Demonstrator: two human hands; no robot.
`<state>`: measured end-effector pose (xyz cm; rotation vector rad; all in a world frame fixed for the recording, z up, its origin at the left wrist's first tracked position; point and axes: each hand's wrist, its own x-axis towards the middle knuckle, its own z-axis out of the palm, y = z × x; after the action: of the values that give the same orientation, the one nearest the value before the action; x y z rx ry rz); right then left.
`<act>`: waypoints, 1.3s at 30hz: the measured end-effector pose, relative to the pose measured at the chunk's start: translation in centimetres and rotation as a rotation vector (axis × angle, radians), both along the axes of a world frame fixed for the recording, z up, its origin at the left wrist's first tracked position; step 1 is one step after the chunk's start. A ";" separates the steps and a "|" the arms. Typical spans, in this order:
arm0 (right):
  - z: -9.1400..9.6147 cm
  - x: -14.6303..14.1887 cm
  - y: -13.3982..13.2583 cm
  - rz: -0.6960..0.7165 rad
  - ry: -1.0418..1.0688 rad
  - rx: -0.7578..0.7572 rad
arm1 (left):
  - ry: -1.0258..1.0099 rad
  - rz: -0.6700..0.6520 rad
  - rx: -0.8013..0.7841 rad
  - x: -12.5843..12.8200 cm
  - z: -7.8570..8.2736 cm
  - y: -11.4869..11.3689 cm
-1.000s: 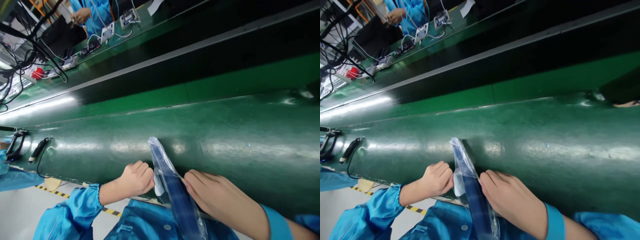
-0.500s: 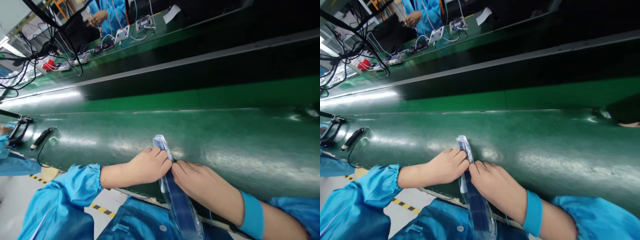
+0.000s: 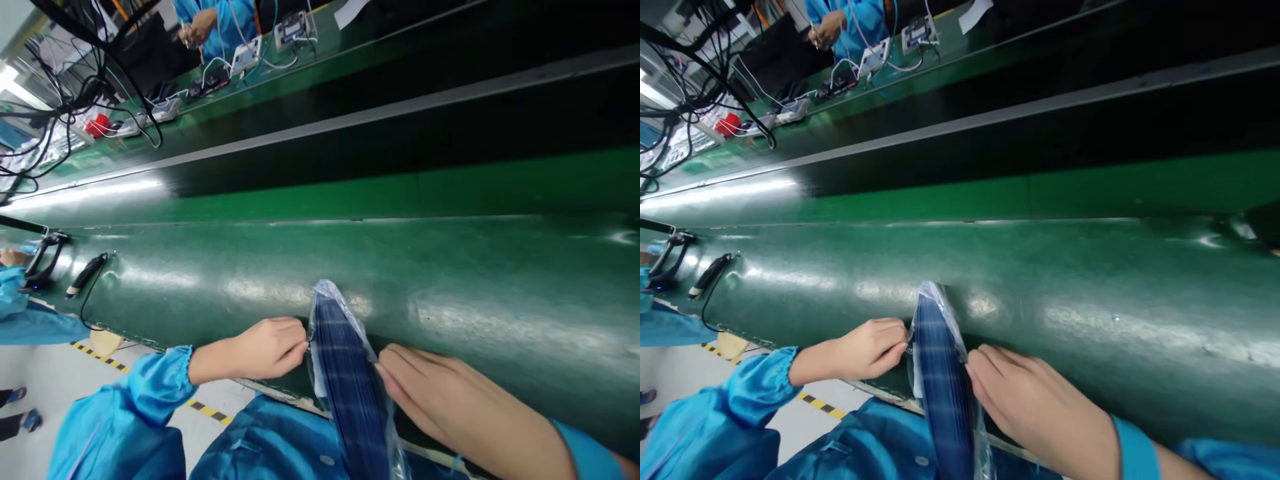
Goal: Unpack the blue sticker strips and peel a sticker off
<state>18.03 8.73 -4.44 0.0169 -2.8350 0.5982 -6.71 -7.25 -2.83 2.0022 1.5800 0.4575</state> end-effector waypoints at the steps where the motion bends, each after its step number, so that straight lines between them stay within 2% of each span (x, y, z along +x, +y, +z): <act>1: -0.1 -0.1 -0.1 -0.021 -0.004 -0.062 | -0.088 0.085 -0.031 0.4 -0.2 -0.2; 8: -1.0 0.2 -2.3 -0.310 -0.036 -0.414 | -0.674 0.772 -0.007 5.6 -3.1 -2.2; 11: -1.3 0.3 -4.1 -0.477 -0.005 -0.489 | -0.868 0.949 -0.087 7.9 -3.9 -2.4; 13: -1.5 0.2 -5.4 -0.564 0.003 -0.499 | -0.943 0.986 -0.109 9.0 -4.2 -2.1; 16: -1.8 0.0 -6.7 -0.635 0.011 -0.494 | -0.977 1.061 -0.024 9.8 -4.4 -1.6; 20: -2.4 0.4 -6.6 -0.708 0.068 -0.563 | -0.928 1.228 0.070 9.6 -5.4 -1.9; 23: -3.0 0.9 -6.2 -0.757 0.039 -0.670 | -0.848 1.283 0.087 9.4 -6.4 -2.6; 25: -3.4 1.0 -6.4 -0.827 0.044 -0.686 | -0.780 1.304 0.082 9.5 -7.0 -2.9; 27: -3.6 0.8 -6.9 -0.877 0.092 -0.625 | -0.719 1.311 0.085 9.8 -7.3 -3.1; 32: -3.3 0.2 -7.5 -0.788 0.162 -0.450 | -0.601 1.285 0.104 10.2 -7.1 -3.0; 37: -2.9 0.6 -6.8 -0.753 0.139 -0.421 | -0.600 1.250 0.099 9.9 -6.9 -3.2; 39: -3.1 0.9 -6.3 -0.796 0.153 -0.390 | -0.597 1.271 0.107 9.4 -7.2 -3.4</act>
<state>18.90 2.39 -7.55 -1.0176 -2.2441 0.8676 2.72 -10.64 -10.02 0.5247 2.1950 1.4321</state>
